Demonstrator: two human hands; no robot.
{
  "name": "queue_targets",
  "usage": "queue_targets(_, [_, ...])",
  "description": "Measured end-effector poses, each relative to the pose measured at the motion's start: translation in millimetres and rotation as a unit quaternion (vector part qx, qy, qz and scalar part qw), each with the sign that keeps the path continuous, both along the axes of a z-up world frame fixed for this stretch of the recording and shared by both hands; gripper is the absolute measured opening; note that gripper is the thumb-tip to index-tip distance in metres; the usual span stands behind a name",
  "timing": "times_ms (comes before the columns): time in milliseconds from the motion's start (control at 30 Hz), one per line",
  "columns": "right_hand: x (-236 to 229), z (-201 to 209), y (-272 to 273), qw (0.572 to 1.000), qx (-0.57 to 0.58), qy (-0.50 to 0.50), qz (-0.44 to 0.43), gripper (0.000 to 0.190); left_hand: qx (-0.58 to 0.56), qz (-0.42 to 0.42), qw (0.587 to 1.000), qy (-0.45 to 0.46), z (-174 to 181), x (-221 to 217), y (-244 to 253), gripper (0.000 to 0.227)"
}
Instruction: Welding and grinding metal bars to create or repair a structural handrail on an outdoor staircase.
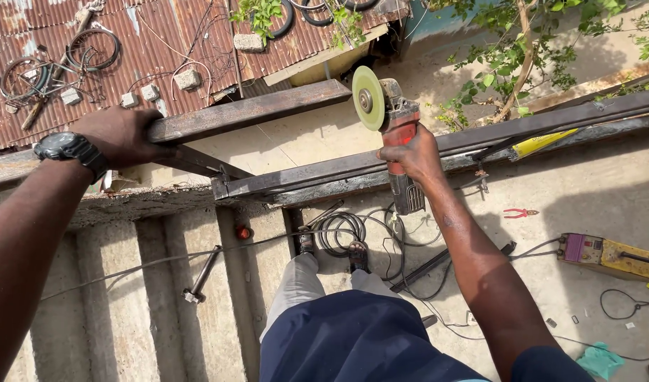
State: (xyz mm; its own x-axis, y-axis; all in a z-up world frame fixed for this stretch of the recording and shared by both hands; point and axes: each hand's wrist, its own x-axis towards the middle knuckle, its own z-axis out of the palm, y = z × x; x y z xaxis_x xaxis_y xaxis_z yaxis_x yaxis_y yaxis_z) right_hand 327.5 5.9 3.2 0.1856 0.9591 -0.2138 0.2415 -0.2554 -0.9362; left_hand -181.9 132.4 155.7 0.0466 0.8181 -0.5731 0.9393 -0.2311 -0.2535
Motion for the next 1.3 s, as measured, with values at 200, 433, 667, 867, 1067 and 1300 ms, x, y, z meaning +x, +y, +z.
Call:
queue_targets(200, [-1.0,-1.4,-0.4,1.000,-0.009,0.006,-0.009,0.061,0.003,-0.007,1.000,-0.018,7.6,6.9,-3.6,0.079])
queue_targets(433, [-3.6,-0.3,1.5,1.000,-0.008,0.024,-0.013,0.061,0.009,-0.025,1.000,-0.008,11.6,9.3,-5.1,0.075])
queue_targets(667, [-6.6,4.9,2.5,0.999,-0.023,0.023,-0.021,0.062,0.016,-0.023,1.000,-0.003,10.6,10.1,-6.3,0.072])
queue_targets(867, [-5.6,-0.8,2.0,1.000,-0.003,0.019,-0.022,0.062,0.026,-0.026,0.999,-0.013,13.2,12.3,-8.1,0.074])
queue_targets(1067, [-6.8,2.7,5.2,0.998,-0.024,0.046,-0.026,0.059,0.028,-0.029,0.999,-0.012,13.4,13.3,-8.2,0.075])
queue_targets(1300, [-7.7,-0.1,5.3,0.999,-0.018,0.045,-0.022,0.054,0.036,-0.038,0.999,-0.014,12.6,11.5,-8.4,0.074])
